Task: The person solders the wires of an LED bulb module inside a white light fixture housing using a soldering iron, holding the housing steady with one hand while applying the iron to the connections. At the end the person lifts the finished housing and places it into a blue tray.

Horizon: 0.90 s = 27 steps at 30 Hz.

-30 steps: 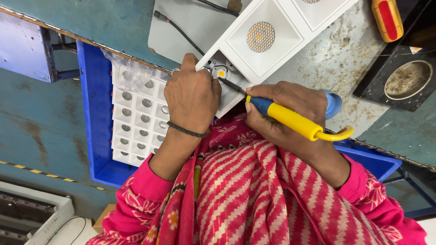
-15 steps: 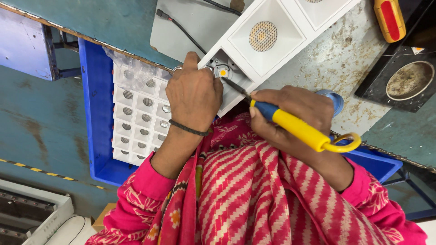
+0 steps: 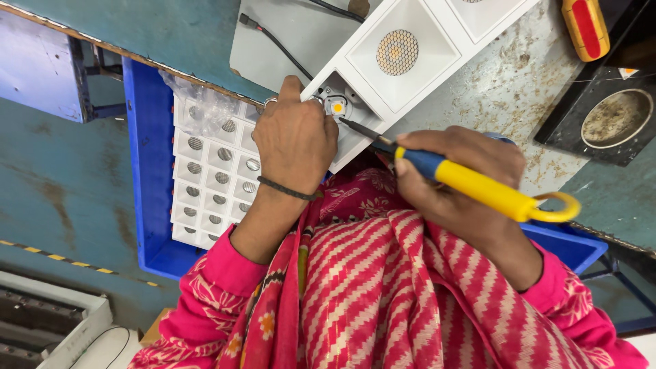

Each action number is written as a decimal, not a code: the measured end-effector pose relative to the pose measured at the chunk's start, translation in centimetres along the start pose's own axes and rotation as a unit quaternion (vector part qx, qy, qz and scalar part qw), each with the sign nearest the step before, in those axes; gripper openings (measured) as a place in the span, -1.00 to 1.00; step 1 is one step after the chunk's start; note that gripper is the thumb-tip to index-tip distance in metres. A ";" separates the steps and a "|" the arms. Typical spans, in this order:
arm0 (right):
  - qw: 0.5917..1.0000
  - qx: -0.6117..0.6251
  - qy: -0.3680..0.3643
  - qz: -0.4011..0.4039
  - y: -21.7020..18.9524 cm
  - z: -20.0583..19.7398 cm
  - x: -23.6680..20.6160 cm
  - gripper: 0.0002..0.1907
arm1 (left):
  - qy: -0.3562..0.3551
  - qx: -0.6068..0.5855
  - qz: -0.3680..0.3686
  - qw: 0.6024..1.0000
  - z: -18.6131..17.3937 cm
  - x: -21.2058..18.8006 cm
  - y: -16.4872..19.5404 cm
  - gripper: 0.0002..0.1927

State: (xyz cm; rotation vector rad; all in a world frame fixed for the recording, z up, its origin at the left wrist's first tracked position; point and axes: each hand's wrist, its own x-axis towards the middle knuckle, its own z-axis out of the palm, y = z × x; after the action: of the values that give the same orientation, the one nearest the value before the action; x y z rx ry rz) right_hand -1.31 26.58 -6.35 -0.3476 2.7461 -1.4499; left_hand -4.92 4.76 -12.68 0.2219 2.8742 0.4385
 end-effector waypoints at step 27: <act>0.951 0.078 0.297 0.041 -5.4 -3.3 -20.0 -0.42 | 0.219 -0.186 0.066 0.955 -7.9 -10.5 -5.2 -0.73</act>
State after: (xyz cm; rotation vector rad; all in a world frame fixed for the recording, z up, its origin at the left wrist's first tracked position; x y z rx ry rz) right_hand 18.84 30.41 -1.78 0.2546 2.9760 -2.0033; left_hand 2.67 -4.29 -4.86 0.2797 3.1220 1.1750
